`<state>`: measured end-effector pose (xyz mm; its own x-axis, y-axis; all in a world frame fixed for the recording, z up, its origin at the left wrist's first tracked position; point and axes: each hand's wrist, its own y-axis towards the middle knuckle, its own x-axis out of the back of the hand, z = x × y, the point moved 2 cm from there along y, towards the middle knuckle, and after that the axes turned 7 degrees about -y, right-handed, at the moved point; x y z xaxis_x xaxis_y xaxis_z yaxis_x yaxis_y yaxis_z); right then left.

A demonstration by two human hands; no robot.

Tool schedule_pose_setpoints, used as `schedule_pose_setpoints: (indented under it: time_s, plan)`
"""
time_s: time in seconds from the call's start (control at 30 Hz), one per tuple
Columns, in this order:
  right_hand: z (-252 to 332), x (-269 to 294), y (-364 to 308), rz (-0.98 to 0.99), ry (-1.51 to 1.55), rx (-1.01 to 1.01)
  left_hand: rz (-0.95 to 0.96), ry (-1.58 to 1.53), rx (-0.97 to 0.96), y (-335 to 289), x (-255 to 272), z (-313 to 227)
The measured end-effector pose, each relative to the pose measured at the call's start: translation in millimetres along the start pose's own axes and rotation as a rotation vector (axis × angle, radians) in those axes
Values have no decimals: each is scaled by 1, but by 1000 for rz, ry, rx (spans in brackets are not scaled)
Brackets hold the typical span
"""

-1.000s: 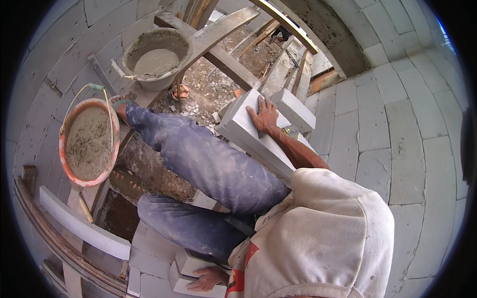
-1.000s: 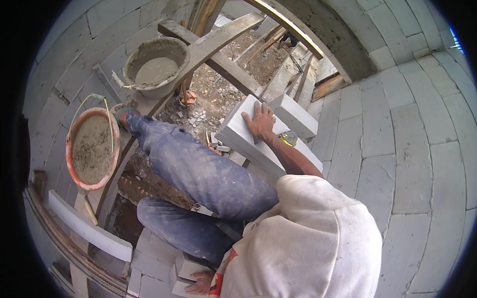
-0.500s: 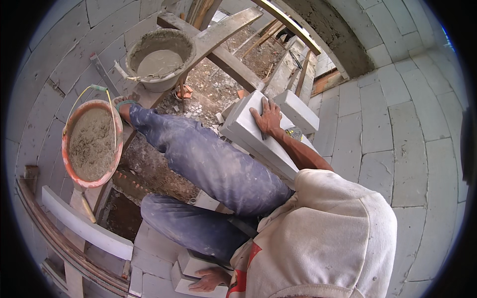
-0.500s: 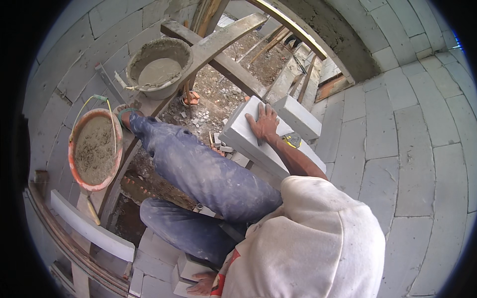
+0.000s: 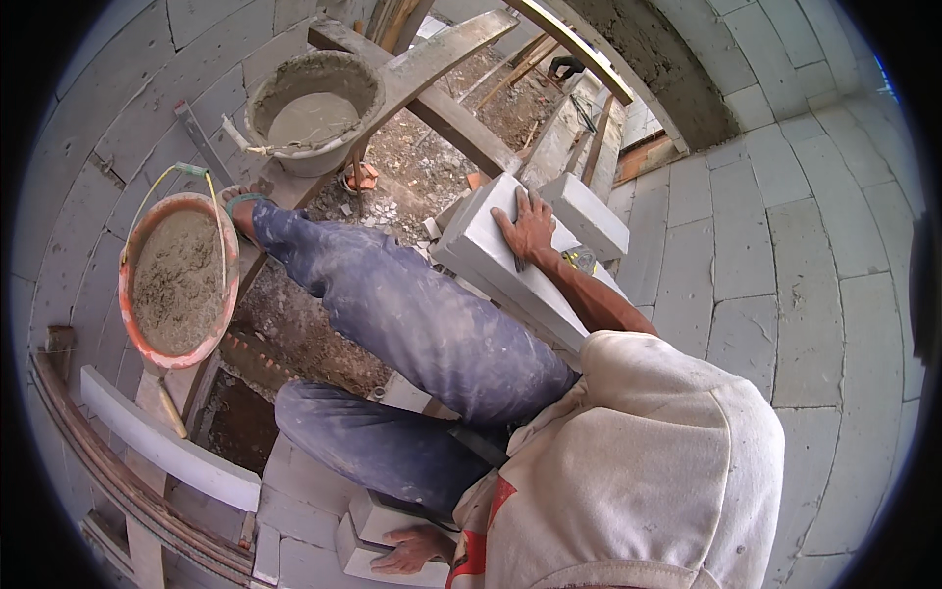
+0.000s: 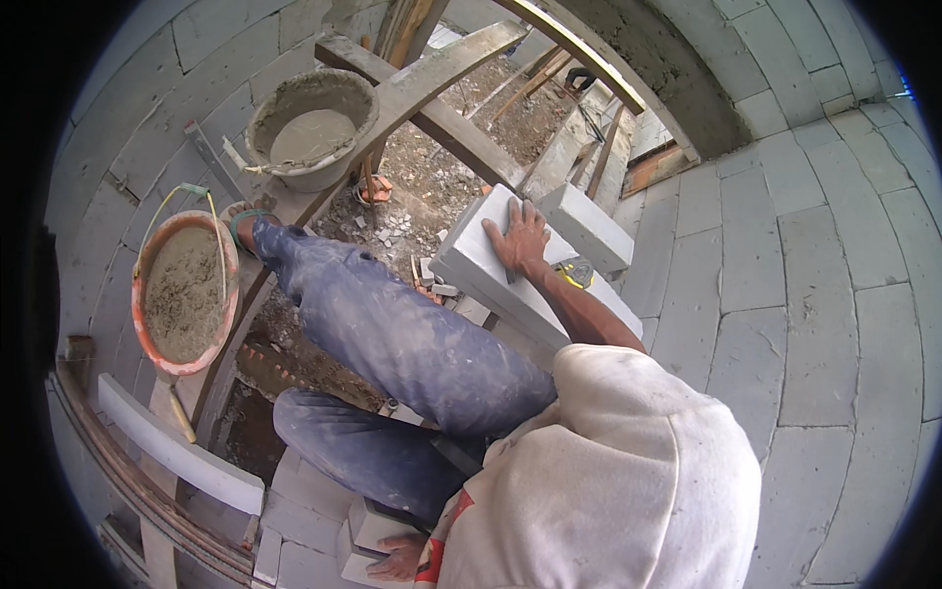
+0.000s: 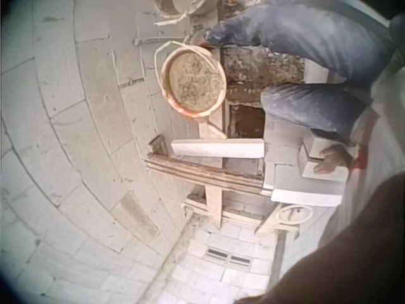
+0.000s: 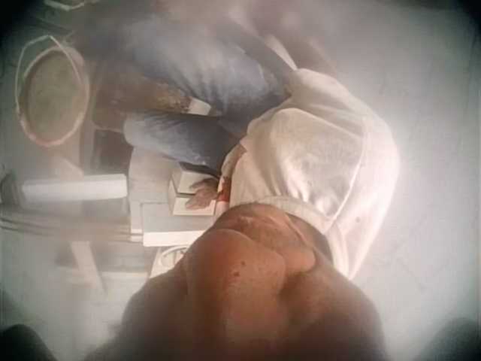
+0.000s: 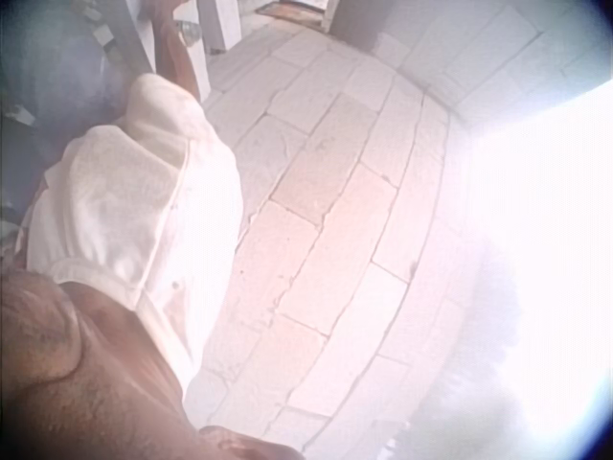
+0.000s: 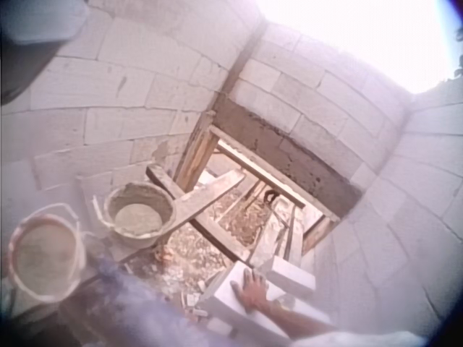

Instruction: The person constructs a masonry wall by applying mortar to light blocks, positioning them on a course, and verifying the placement with a measuring tape and hammer.

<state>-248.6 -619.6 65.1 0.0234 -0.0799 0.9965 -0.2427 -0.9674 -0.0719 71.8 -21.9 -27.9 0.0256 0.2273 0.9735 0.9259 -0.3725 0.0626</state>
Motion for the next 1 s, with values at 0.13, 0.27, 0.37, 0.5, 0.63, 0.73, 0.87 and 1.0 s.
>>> schedule_pose_setpoints:
  time_s: [0.13, 0.27, 0.37, 0.5, 0.63, 0.73, 0.87, 1.0]
  plan:
    - [0, 1, -1, -6, -2, 3, 6, 4, -1, 4, 7, -13]
    - [0, 0, 0, -14, 1, 13, 15, 6, 0, 6, 12, -19]
    - [-1, 0, 0, -8, -3, 8, 20, 8, 1, 6, 12, -18]
    - [-1, -1, 1, -17, -8, 7, 27, 10, 2, 5, 9, -14]
    - [-2, -2, 1, -20, -8, 6, 32, 10, 4, 5, 10, -15]
    - [-2, -2, 2, -15, -13, 0, 36, 11, 9, 5, 10, -16]
    - [-1, -2, 0, -18, -17, 5, 42, 18, 16, 6, 12, -17]
    - [-2, -4, 0, -46, -33, 11, 52, 22, 19, 4, 12, -12]
